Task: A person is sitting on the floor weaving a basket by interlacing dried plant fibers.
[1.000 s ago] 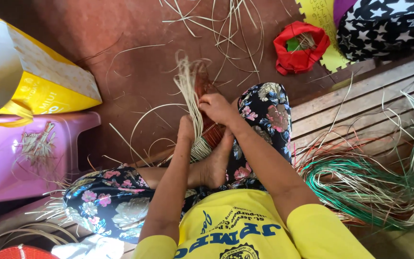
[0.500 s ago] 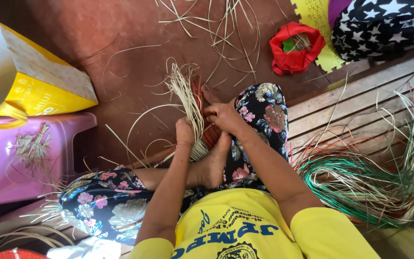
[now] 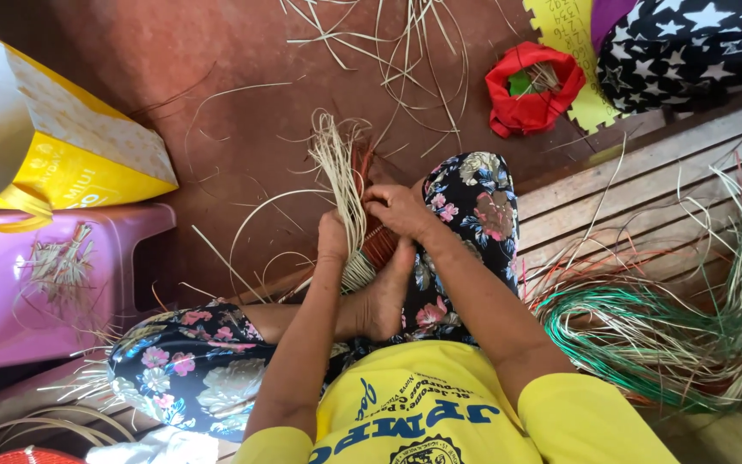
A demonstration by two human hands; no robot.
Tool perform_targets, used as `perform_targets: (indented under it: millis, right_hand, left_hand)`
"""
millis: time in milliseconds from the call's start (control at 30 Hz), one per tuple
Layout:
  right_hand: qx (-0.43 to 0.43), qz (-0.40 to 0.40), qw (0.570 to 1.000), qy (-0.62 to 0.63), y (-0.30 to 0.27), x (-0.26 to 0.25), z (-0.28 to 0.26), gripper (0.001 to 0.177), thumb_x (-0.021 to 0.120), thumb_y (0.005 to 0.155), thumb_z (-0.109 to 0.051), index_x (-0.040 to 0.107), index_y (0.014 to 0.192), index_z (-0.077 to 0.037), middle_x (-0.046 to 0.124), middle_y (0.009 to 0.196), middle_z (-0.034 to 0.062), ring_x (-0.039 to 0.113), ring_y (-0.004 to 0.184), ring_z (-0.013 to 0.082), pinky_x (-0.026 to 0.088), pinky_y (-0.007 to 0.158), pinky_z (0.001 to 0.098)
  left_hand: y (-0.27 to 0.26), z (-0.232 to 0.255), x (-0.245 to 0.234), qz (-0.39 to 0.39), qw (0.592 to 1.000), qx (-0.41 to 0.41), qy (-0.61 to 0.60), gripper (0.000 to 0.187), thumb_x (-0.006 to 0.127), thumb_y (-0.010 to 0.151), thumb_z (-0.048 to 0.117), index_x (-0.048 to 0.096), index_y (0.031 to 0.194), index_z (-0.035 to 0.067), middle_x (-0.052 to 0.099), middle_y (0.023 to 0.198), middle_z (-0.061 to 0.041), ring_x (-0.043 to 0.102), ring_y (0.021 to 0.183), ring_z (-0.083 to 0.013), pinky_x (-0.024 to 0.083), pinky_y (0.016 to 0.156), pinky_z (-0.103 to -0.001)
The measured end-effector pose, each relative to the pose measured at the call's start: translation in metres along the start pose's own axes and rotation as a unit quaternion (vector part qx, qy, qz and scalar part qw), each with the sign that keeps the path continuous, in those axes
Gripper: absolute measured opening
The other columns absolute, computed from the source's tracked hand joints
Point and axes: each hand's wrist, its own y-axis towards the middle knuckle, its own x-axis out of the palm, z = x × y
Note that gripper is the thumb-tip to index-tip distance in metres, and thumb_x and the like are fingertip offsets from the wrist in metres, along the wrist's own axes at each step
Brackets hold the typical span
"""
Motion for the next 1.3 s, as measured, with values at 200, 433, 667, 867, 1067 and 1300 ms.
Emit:
perform_targets:
  millis: [200, 433, 667, 867, 1067, 1300]
  right_hand:
    - [-0.04, -0.02, 0.998, -0.052, -0.005, -0.007, 0.0, 0.022, 0.068, 0.085, -0.019, 0.077, 0.105, -0.019, 0.075, 0.102, 0.0076, 0.069, 0.104, 0.0314, 0.055, 0.095, 0.0432]
    - [-0.053, -0.049, 0.995, -0.067, -0.001, -0.011, -0.004, 0.014, 0.073, 0.085, -0.026, 0.074, 0.093, -0.015, 0.073, 0.097, 0.0097, 0.069, 0.099, 0.0326, 0.054, 0.09, 0.0442]
    - [-0.05, -0.009, 0.998, 0.048, -0.01, -0.014, -0.019, 0.009, 0.074, 0.088, -0.02, 0.075, 0.093, -0.013, 0.074, 0.093, 0.0069, 0.07, 0.094, 0.0217, 0.055, 0.087, 0.0376]
    - [0.011, -0.05, 0.985, 0.167, -0.027, -0.034, -0.035, 0.006, 0.071, 0.09, -0.015, 0.074, 0.095, -0.013, 0.068, 0.071, -0.0032, 0.062, 0.071, 0.0069, 0.053, 0.069, 0.0233]
    - [0.043, 0.01, 0.973, 0.227, -0.027, -0.037, -0.04, 0.015, 0.07, 0.095, -0.015, 0.074, 0.108, -0.014, 0.076, 0.077, 0.0023, 0.071, 0.071, 0.0086, 0.058, 0.068, 0.0239]
    - [0.034, -0.054, 0.998, 0.024, -0.009, -0.019, -0.005, 0.059, 0.076, 0.072, -0.008, 0.065, 0.13, -0.011, 0.074, 0.095, 0.0088, 0.071, 0.097, 0.0266, 0.055, 0.09, 0.0414]
  left_hand:
    - [-0.002, -0.001, -0.008, -0.043, 0.988, 0.039, -0.142, 0.026, 0.071, 0.084, 0.024, 0.079, 0.092, 0.001, 0.075, 0.085, -0.023, 0.072, 0.095, -0.0388, 0.055, 0.085, -0.049]
    - [-0.023, 0.021, -0.025, -0.057, 0.982, 0.019, -0.177, 0.024, 0.069, 0.084, 0.016, 0.077, 0.092, -0.005, 0.074, 0.083, -0.024, 0.072, 0.091, -0.0427, 0.054, 0.084, -0.049]
    - [-0.014, 0.017, -0.02, -0.082, 0.987, 0.018, -0.133, 0.03, 0.07, 0.086, 0.022, 0.08, 0.089, -0.006, 0.072, 0.083, -0.028, 0.068, 0.094, -0.052, 0.05, 0.083, -0.057]
    - [-0.032, 0.036, -0.036, -0.078, 0.987, 0.014, -0.141, 0.031, 0.069, 0.086, 0.024, 0.081, 0.093, -0.003, 0.073, 0.086, -0.028, 0.07, 0.093, -0.049, 0.054, 0.083, -0.054]
    - [-0.045, 0.051, -0.045, -0.073, 0.986, 0.019, -0.151, 0.03, 0.069, 0.086, 0.025, 0.081, 0.093, -0.002, 0.073, 0.086, -0.027, 0.07, 0.093, -0.0485, 0.054, 0.083, -0.053]
    - [-0.062, 0.075, -0.062, -0.069, 0.985, 0.027, -0.156, 0.03, 0.069, 0.086, 0.025, 0.081, 0.093, -0.001, 0.073, 0.085, -0.026, 0.07, 0.093, -0.0479, 0.054, 0.082, -0.053]
